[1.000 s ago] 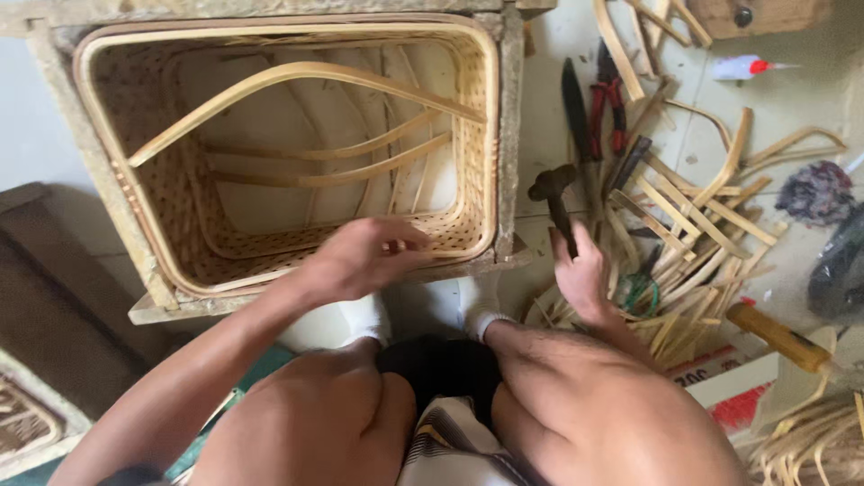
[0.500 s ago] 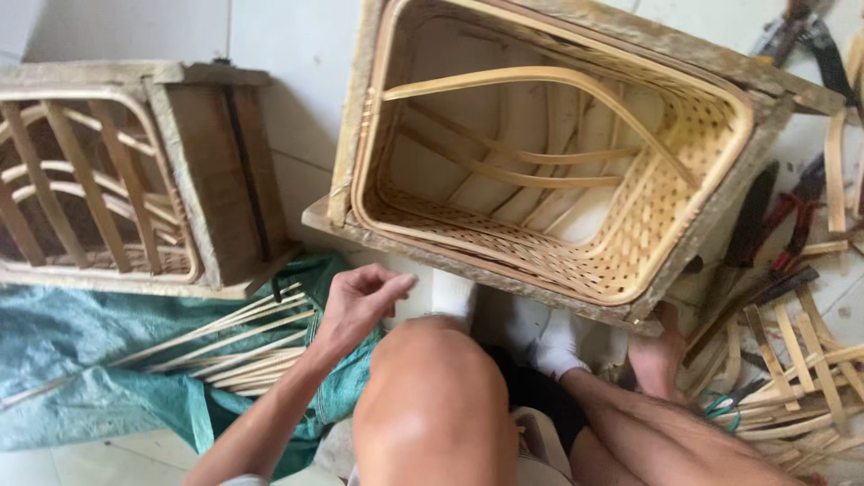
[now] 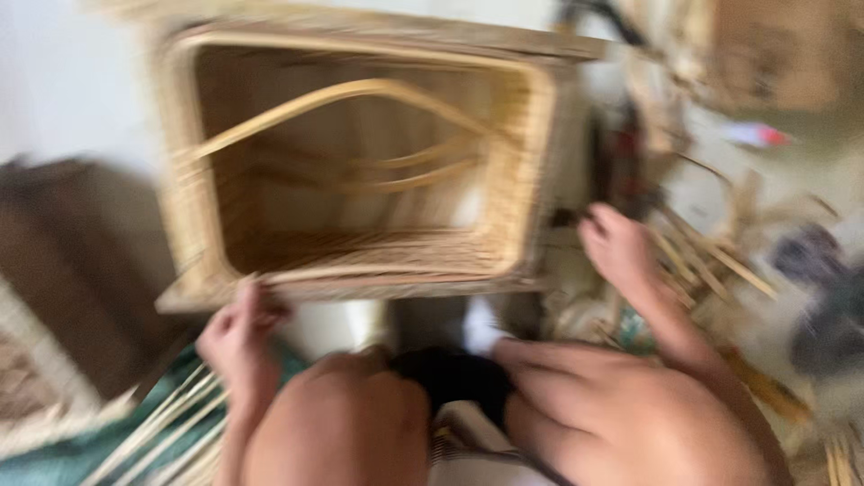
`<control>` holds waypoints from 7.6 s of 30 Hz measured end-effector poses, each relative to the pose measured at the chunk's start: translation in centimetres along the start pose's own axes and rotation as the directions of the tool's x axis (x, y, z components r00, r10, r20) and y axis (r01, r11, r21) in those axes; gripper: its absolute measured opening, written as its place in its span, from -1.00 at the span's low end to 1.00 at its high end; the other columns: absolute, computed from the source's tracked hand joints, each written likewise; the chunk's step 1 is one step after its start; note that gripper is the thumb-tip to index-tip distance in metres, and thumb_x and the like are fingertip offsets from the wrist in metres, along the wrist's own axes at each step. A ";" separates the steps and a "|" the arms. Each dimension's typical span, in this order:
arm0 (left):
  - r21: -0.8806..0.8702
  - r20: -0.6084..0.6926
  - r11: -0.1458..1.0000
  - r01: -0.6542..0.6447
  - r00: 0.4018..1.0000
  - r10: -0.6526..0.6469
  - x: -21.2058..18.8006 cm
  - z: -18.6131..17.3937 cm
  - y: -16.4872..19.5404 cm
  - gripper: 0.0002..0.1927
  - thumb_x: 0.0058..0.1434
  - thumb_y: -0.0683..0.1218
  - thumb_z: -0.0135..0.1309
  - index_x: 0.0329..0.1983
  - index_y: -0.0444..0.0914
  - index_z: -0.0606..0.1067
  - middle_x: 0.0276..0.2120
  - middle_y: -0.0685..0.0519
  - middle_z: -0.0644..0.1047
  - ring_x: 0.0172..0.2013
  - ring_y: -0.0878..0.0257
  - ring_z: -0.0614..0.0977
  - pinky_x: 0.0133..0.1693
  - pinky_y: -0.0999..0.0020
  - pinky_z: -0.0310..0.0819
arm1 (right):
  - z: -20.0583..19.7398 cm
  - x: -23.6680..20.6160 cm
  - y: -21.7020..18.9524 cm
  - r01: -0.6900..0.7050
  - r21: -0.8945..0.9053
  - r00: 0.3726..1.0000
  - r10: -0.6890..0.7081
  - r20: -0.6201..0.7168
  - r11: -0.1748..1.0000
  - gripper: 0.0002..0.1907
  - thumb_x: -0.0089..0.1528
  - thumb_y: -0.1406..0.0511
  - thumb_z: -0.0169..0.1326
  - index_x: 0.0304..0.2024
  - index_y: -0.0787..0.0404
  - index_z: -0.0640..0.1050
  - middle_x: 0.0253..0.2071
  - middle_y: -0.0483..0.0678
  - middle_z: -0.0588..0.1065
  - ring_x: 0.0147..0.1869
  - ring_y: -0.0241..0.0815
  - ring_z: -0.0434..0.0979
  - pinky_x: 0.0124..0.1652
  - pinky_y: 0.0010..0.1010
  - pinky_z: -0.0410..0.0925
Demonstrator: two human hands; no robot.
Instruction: The person weaves a rectangular basket by inserting and securing bamboo strips into a wooden frame. They use a hammer and pliers to adjust and fasten the strips, working methodically around the basket's perimeter.
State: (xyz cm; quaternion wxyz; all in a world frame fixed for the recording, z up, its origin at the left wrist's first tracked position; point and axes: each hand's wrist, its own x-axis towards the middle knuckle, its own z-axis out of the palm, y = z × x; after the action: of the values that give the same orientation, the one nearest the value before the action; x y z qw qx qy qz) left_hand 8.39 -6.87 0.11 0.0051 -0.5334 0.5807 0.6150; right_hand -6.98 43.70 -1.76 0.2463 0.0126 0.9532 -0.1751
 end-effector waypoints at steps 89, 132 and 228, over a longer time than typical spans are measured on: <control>0.399 0.137 0.468 -0.788 0.556 0.820 1.8 0.9 8.8 -0.68 0.21 -0.09 0.39 -0.11 -0.31 0.52 -0.14 -0.10 0.53 -0.10 -0.06 0.56 -0.05 0.10 0.47 | -7.7 5.4 -37.9 0.143 -0.304 0.668 0.135 0.732 0.942 -0.48 0.24 0.28 0.01 0.29 -0.01 0.49 -0.05 0.11 0.51 -0.02 0.06 0.56 -0.01 -0.13 0.45; 0.663 0.176 0.568 -0.488 0.839 0.515 6.9 4.6 9.0 -0.54 0.14 -0.18 0.20 0.07 -0.33 0.32 -0.25 -0.26 0.57 -0.23 -0.25 0.62 -0.20 -0.10 0.49 | -6.7 7.8 -34.1 0.620 0.245 0.694 -0.667 0.272 0.745 -0.79 0.32 0.26 0.15 -0.32 0.29 0.57 -0.19 -0.01 0.53 -0.27 -0.20 0.53 -0.26 -0.36 0.42; 0.196 0.615 -0.258 -0.946 -0.086 0.784 6.7 14.6 13.3 -0.79 0.50 -0.29 0.16 0.17 -0.35 0.56 0.08 -0.10 0.60 0.11 0.03 0.60 0.22 0.09 0.40 | -5.2 -1.0 -8.1 0.459 -0.197 0.756 -0.498 -0.424 0.866 -0.37 0.09 0.39 0.44 0.19 0.34 0.53 0.03 0.11 0.47 0.04 0.08 0.54 0.03 -0.18 0.46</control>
State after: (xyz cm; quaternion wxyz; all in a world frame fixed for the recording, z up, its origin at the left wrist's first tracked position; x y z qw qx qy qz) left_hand -12.33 -4.76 1.59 -0.1994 0.1835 0.9289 0.2526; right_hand -9.39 37.95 5.59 -0.0402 -0.2001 0.9612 -0.1855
